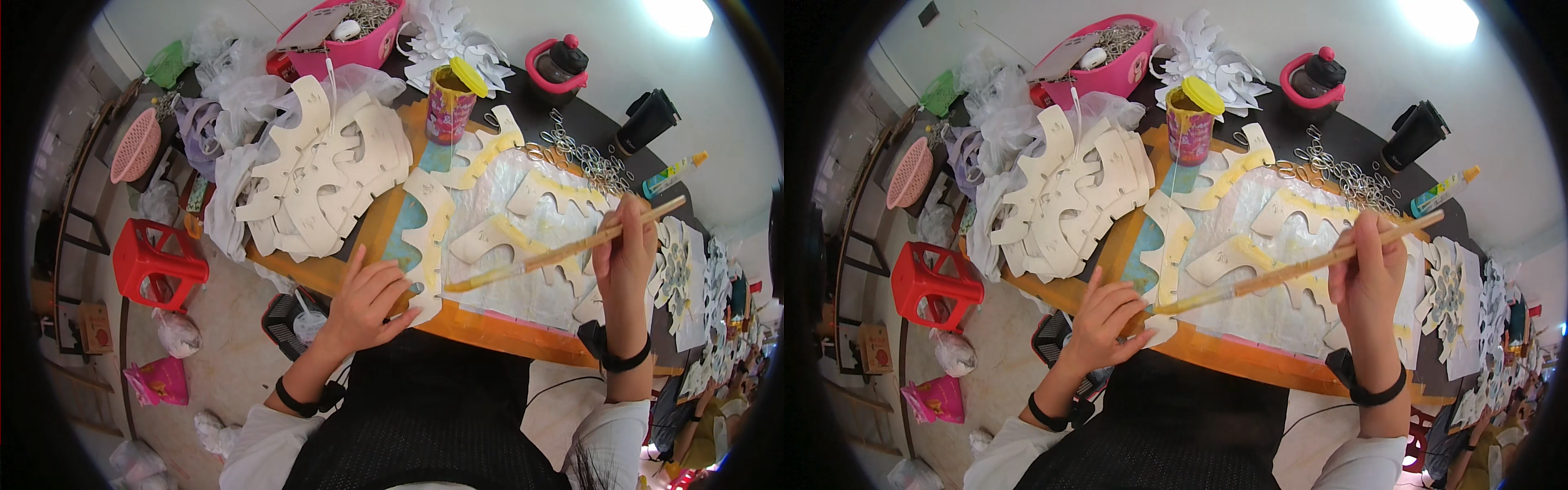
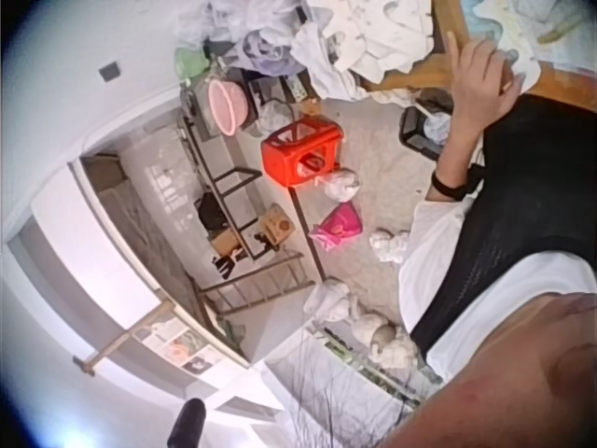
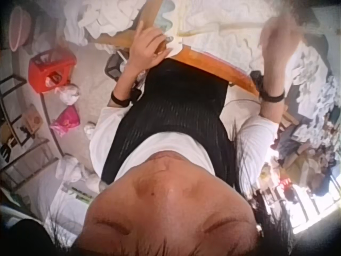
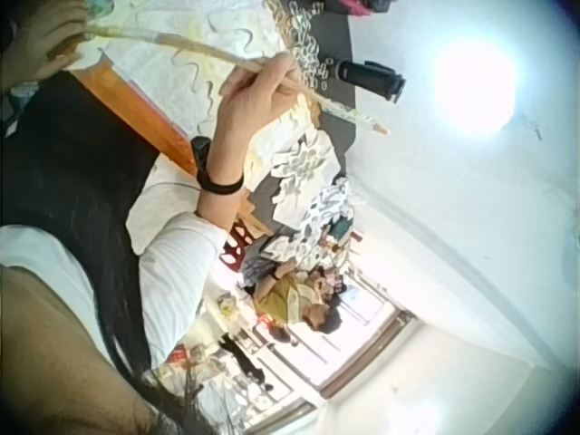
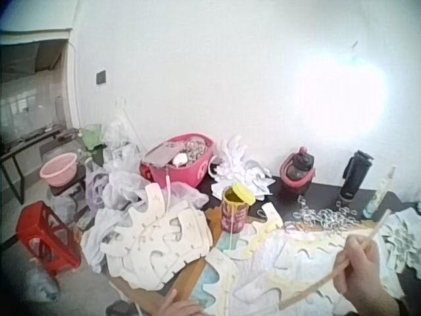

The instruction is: Apply yellow adhesive to white shoe components using a brush on a workshop table.

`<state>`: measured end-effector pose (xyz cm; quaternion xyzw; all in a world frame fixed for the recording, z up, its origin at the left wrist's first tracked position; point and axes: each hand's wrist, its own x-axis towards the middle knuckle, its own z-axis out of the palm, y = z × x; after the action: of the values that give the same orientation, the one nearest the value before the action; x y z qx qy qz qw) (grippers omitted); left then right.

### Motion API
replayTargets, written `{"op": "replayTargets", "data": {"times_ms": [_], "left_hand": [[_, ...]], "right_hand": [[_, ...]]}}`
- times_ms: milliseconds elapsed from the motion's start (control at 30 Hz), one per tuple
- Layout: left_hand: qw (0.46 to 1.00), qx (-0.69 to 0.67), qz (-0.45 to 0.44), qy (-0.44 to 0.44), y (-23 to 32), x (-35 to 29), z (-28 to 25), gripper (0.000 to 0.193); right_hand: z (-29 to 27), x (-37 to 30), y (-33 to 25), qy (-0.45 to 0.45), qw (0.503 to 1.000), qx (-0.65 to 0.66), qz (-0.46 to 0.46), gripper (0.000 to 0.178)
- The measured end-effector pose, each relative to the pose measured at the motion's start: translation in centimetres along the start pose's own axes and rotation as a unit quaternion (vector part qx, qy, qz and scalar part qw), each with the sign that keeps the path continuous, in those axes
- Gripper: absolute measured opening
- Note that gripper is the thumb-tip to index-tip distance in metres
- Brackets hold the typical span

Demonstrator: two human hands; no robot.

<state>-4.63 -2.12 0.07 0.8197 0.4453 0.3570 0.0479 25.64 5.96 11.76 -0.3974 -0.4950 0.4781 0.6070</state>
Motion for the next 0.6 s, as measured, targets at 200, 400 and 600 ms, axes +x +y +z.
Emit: {"op": "replayTargets", "data": {"times_ms": [200,400,600], "left_hand": [[1.000,0.010,0.008,0.010,0.0,0.0,-0.1,0.032],[1.000,0.011,0.009,0.020,-0.1,-0.1,0.0,0.032],[1.000,0.012,0.009,0.017,-0.2,-0.1,-0.1,0.033]], "right_hand": [[-0.5,-3.4,1.0,-0.059,0.995,-0.044,0.062,0.011],[0.3,-3.9,1.8,-0.142,0.979,-0.116,0.089,0.015],[-0.6,-3.5,1.7,-0.161,0.979,-0.062,0.108,0.016]]}}
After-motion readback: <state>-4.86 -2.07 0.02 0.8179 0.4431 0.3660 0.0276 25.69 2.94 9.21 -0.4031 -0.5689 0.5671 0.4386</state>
